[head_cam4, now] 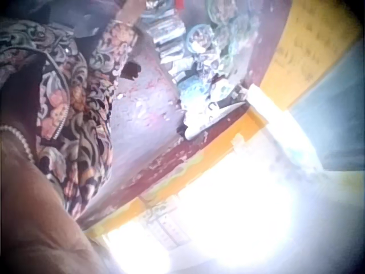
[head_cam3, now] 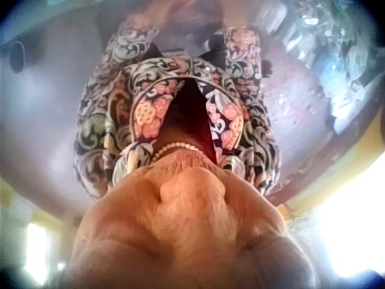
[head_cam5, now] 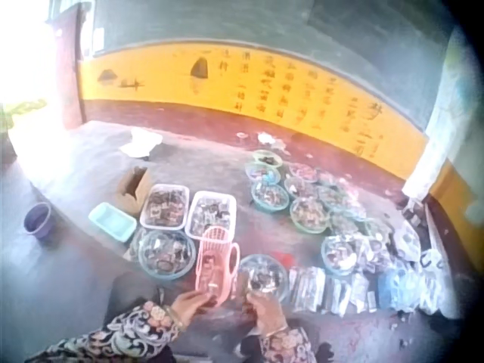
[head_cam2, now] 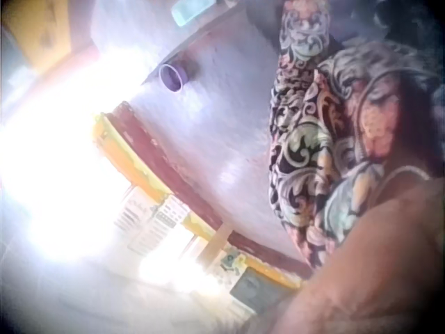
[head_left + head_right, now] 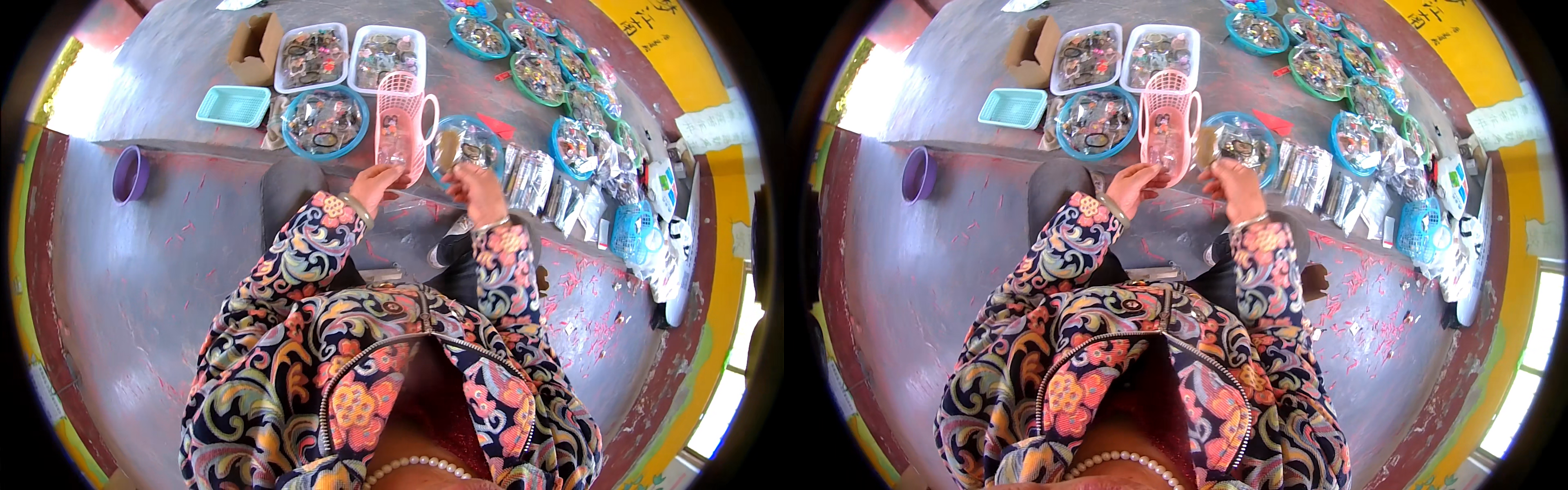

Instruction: The person sits on the floor and packs small hair accessories into clear plastic bags. They pick up items from a pink basket, place them into bags, and seal them before setting them aside.

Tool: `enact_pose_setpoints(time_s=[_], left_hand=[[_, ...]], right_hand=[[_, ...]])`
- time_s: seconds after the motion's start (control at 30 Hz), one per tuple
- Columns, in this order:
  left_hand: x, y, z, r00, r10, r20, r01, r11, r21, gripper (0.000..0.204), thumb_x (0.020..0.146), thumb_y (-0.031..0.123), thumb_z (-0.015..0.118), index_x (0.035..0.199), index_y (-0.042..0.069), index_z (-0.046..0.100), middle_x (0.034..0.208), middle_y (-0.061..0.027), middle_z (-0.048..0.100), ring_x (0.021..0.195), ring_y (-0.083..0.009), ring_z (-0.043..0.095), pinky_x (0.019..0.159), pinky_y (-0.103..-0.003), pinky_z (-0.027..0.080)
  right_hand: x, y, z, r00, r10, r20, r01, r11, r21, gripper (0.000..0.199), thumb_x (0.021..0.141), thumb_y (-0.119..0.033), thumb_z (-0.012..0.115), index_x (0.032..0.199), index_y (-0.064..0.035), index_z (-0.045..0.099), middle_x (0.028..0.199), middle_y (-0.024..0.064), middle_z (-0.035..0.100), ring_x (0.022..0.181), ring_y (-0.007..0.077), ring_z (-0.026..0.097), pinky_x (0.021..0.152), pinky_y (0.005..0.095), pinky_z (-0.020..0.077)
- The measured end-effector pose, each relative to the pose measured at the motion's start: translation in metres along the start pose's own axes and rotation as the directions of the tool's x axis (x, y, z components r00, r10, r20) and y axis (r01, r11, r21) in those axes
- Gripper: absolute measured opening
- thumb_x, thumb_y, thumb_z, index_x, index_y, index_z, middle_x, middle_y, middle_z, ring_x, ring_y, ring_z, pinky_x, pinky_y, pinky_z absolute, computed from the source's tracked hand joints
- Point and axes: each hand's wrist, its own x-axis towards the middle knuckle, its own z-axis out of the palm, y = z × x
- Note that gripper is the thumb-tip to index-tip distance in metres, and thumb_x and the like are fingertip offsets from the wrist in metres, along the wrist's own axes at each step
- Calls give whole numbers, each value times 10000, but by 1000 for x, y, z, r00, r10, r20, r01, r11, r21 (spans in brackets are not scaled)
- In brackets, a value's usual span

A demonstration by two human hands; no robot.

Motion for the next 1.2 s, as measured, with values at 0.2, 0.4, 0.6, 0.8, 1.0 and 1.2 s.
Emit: enact_pose_setpoints(time_s=[0.2,0.4,0.6,0.8,1.0,1.2], left_hand=[[4,-4,-8,997,71,14,-72,996,43,233,771,207,624,958,74,582,840,30,588,708,-61,502,594,-225,367],[10,-4,-22,985,172,-18,-166,970,179,223,744,110,627,956,41,605,886,12,597,774,-70,527,597,-228,406],[7,-6,-16,706,698,116,-588,487,645,257,732,-3,567,984,33,607,1004,-79,588,908,-169,565,784,-255,449],[7,-9,-12,577,803,149,-650,341,679,311,751,-24,485,1049,32,556,1011,-97,579,933,-195,563,769,-299,462],[3,2,-13,982,188,-23,-188,982,11,280,777,77,579,1051,40,536,899,-33,592,775,-110,557,609,-226,423],[4,-3,-15,995,97,-4,-96,993,70,248,779,181,615,986,54,564,844,-3,592,690,-67,532,491,-197,355]], right_hand=[[-6,38,49,992,55,110,-46,996,-77,197,839,-182,487,867,-5,568,712,66,613,514,103,554,426,190,391],[2,41,56,995,2,99,0,1000,-19,236,855,-212,482,951,-8,554,767,69,612,556,100,558,442,183,391],[8,31,44,910,264,319,-348,905,245,344,825,-322,549,1007,-31,526,812,92,621,602,133,583,490,217,434],[18,42,38,939,136,316,-213,951,222,241,803,-218,587,961,-39,558,809,61,626,620,116,585,500,205,413],[16,45,40,988,41,149,-49,998,49,239,789,-182,595,974,-31,580,799,12,623,635,94,583,519,198,385],[16,46,45,983,-55,176,73,993,-97,238,786,-143,597,977,-2,593,821,19,627,658,57,550,559,177,389]])
